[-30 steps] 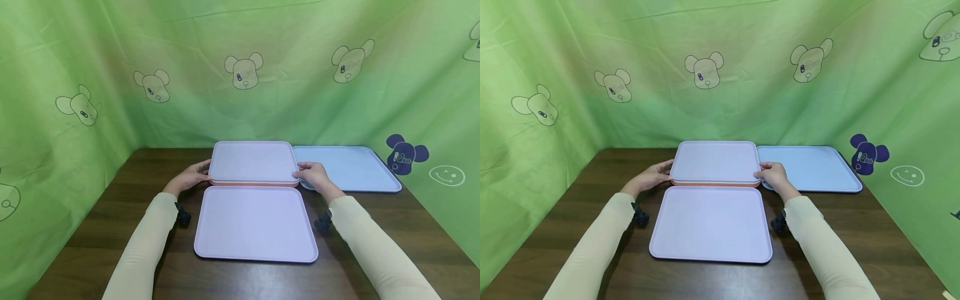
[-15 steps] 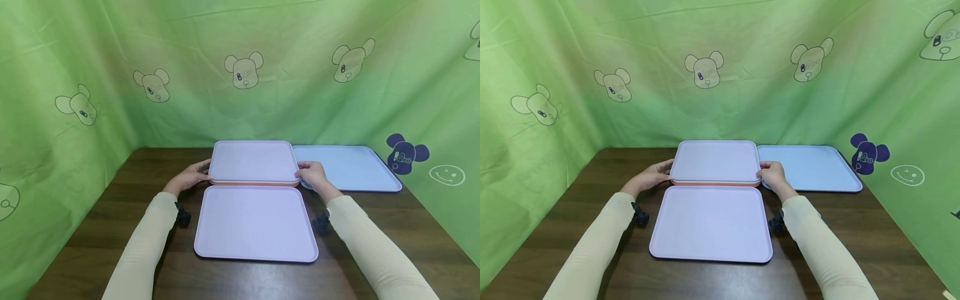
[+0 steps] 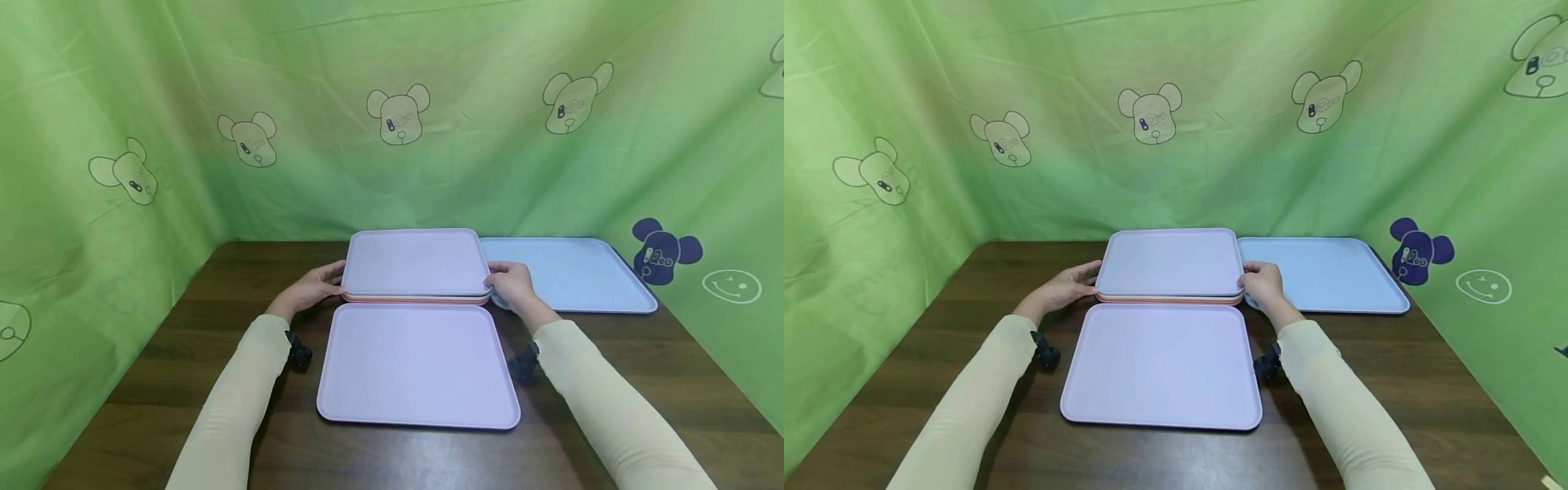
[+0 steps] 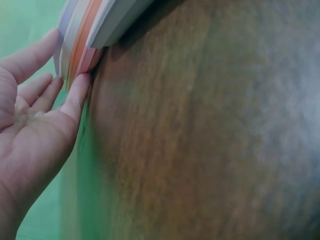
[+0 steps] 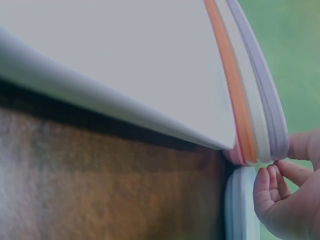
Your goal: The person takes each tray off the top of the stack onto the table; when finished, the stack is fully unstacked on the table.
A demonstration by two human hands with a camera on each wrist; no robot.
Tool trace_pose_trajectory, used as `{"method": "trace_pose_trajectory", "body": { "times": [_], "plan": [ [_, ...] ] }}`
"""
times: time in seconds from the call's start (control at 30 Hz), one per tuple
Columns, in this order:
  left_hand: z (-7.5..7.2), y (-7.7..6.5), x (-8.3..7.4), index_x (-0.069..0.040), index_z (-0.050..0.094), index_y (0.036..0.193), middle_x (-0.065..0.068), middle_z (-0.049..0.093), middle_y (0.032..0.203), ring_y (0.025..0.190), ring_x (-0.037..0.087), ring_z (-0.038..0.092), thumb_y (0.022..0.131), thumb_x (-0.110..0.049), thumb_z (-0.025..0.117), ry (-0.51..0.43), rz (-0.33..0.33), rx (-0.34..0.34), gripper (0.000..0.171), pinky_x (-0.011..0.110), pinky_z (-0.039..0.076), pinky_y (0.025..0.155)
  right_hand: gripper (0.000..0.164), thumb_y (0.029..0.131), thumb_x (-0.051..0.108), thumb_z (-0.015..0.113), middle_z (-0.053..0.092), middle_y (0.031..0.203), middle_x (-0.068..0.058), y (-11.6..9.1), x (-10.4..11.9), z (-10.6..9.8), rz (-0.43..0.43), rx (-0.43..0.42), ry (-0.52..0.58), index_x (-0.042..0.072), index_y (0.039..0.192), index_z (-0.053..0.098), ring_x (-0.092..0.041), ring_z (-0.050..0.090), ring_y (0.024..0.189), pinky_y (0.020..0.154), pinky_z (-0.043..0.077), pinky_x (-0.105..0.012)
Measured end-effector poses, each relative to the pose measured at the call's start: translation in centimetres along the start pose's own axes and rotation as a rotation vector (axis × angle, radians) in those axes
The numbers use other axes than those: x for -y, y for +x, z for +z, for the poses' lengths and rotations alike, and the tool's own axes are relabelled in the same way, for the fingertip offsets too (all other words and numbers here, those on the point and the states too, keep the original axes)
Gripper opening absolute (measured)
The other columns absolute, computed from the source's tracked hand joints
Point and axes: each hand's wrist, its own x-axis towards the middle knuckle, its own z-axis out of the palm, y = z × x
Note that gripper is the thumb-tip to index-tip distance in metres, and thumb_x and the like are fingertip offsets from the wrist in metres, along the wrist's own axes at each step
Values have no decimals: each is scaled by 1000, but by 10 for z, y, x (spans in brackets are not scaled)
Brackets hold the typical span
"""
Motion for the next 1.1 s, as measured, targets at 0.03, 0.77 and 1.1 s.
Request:
{"method": "trace_pose_trajectory", "body": {
  "times": [0.03,0.77,1.1],
  "plan": [
    [0,0,0,-7,21,155,12,22,158,143,30,24,92,8,59,3,2,1,75,42,34,109,50,81,-5,57,58,123,-30,0,1,-1,-4,-2,2,-13,131,53,-31,55,110,90,46,-33],
    [0,1,1,-7,25,154,13,24,157,142,29,26,92,8,59,-1,4,-16,73,43,34,109,60,88,-7,55,49,127,-32,-2,10,-18,86,174,289,-11,144,34,-6,65,71,74,56,-25],
    [2,-1,1,-6,26,154,12,26,157,142,29,28,92,7,60,16,7,-27,72,41,36,108,64,91,-9,56,66,74,3,-2,9,-22,182,231,452,-5,149,28,-8,65,64,64,56,-21]
  ]
}}
